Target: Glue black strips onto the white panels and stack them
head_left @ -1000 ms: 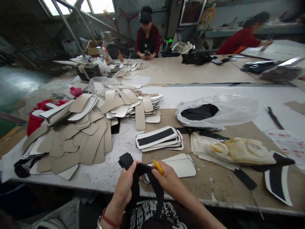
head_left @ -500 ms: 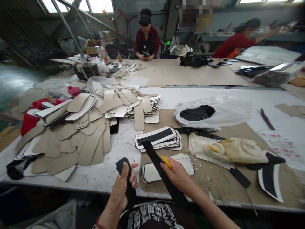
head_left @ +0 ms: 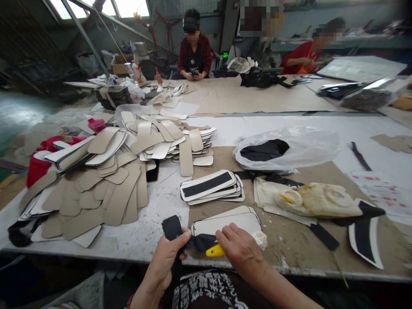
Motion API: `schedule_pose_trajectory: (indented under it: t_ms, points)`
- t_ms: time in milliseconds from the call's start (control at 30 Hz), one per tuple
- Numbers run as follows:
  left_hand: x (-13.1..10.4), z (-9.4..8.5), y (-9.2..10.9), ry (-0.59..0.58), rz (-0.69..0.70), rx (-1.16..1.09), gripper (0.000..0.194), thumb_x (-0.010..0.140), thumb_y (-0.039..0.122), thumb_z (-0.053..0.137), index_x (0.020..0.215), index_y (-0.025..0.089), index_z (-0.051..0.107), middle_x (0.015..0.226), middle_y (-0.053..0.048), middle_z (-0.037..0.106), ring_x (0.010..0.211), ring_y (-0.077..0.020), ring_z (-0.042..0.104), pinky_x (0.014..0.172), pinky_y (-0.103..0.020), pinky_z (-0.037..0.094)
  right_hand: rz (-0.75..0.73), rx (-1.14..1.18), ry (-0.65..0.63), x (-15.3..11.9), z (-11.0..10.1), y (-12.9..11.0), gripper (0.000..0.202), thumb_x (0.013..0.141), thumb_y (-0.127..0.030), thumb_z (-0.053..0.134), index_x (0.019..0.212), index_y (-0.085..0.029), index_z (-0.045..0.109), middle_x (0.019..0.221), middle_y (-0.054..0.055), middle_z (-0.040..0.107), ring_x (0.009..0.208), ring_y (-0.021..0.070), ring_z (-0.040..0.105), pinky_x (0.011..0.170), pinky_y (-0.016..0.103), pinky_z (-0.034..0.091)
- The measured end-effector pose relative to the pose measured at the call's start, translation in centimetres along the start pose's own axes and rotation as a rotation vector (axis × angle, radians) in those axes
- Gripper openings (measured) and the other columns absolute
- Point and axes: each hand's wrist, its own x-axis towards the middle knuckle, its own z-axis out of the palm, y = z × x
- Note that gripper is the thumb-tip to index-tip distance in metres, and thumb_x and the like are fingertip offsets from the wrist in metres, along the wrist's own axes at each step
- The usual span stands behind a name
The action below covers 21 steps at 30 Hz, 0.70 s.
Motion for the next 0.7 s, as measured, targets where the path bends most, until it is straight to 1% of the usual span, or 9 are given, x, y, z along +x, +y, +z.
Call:
schedule_pose_trajectory:
  t_ms: [200,300,333,400,467,500,567,633,700]
  points:
    - [-0.3,0.0,-0.7,-0.044,-0.056,0.016,0.034,0.053,0.033,0.074,0.078,0.015,0.059,0.048,0.005,0.048,0.044,-0.0061,0.039,0.042,-0.019,0.026,0.013,-0.011,0.048,-0.9,0.3,0.9,0.015,0.084,-0.012,0.044,0.082,-0.018,0.057,0.067,0.003,0.051,0.066,0.0178,0.043,0.058,0.029,0.032]
    - [-0.2,-0.2,-1.0,-0.023,-0.062,0.055,0.037,0.051,0.031,0.074,0.081,0.015,0.059,0.050,0.004,0.051,0.043,-0.0056,0.039,0.042,-0.019,0.026,0.033,0.035,-0.008,-1.3,0.0,1.3,0.012,0.081,-0.012,0.048,0.080,-0.019,0.058,0.068,0.003,0.054,0.067,0.0183,0.045,0.057,0.029,0.033]
    - [-0.2,-0.2,-1.0,-0.015,-0.056,0.078,0.037,0.051,0.031,0.074,0.080,0.015,0.059,0.051,0.004,0.051,0.043,-0.0053,0.039,0.043,-0.019,0.026,0.045,0.095,-0.055,-1.5,-0.3,1.6,0.009,0.081,-0.014,0.051,0.079,-0.019,0.058,0.069,0.003,0.055,0.068,0.0182,0.046,0.057,0.028,0.033]
    - [-0.2,-0.3,-0.9,-0.015,-0.038,0.141,0.035,0.051,0.033,0.074,0.078,0.016,0.060,0.051,0.004,0.052,0.043,-0.0058,0.039,0.044,-0.020,0.026,0.082,0.293,-0.173,-1.7,-1.3,2.4,0.003,0.080,-0.022,0.055,0.080,-0.021,0.058,0.073,0.002,0.056,0.071,0.0173,0.049,0.058,0.026,0.035]
    - [-0.4,-0.1,-0.6,-0.049,-0.015,0.205,0.033,0.051,0.034,0.073,0.075,0.015,0.062,0.052,0.003,0.053,0.046,-0.0077,0.042,0.046,-0.021,0.027,0.149,0.523,-0.267,-1.6,-2.7,3.4,0.011,0.081,-0.033,0.054,0.083,-0.022,0.058,0.077,0.001,0.057,0.073,0.0156,0.051,0.061,0.025,0.038]
    - [-0.5,0.1,-0.4,-0.076,-0.002,0.231,0.032,0.050,0.035,0.073,0.073,0.015,0.062,0.053,0.002,0.055,0.048,-0.0089,0.044,0.047,-0.022,0.028,0.186,0.613,-0.285,-1.4,-3.3,3.7,0.015,0.082,-0.036,0.052,0.084,-0.023,0.058,0.077,0.001,0.057,0.073,0.0149,0.051,0.063,0.024,0.038]
    - [-0.7,0.8,-0.1,-0.152,0.020,0.266,0.030,0.051,0.035,0.073,0.071,0.015,0.063,0.055,0.001,0.056,0.051,-0.0102,0.045,0.049,-0.022,0.030,0.228,0.710,-0.269,-0.5,-4.1,4.1,0.019,0.083,-0.039,0.049,0.087,-0.023,0.059,0.079,0.001,0.057,0.075,0.0146,0.052,0.067,0.025,0.039]
    - [-1.0,1.7,0.2,-0.219,0.033,0.285,0.028,0.052,0.035,0.072,0.070,0.015,0.064,0.056,0.001,0.056,0.053,-0.0103,0.045,0.051,-0.023,0.031,0.218,0.743,-0.259,0.6,-4.1,3.8,0.022,0.080,-0.040,0.054,0.092,-0.023,0.060,0.083,0.001,0.056,0.080,0.0158,0.051,0.070,0.025,0.039]
    - [-1.2,2.4,0.4,-0.244,0.021,0.269,0.029,0.052,0.035,0.072,0.071,0.015,0.064,0.056,0.001,0.057,0.054,-0.0108,0.046,0.053,-0.023,0.032,0.170,0.792,-0.315,1.6,-3.6,3.2,0.021,0.076,-0.039,0.059,0.089,-0.022,0.060,0.082,0.000,0.055,0.077,0.0154,0.051,0.067,0.024,0.039]
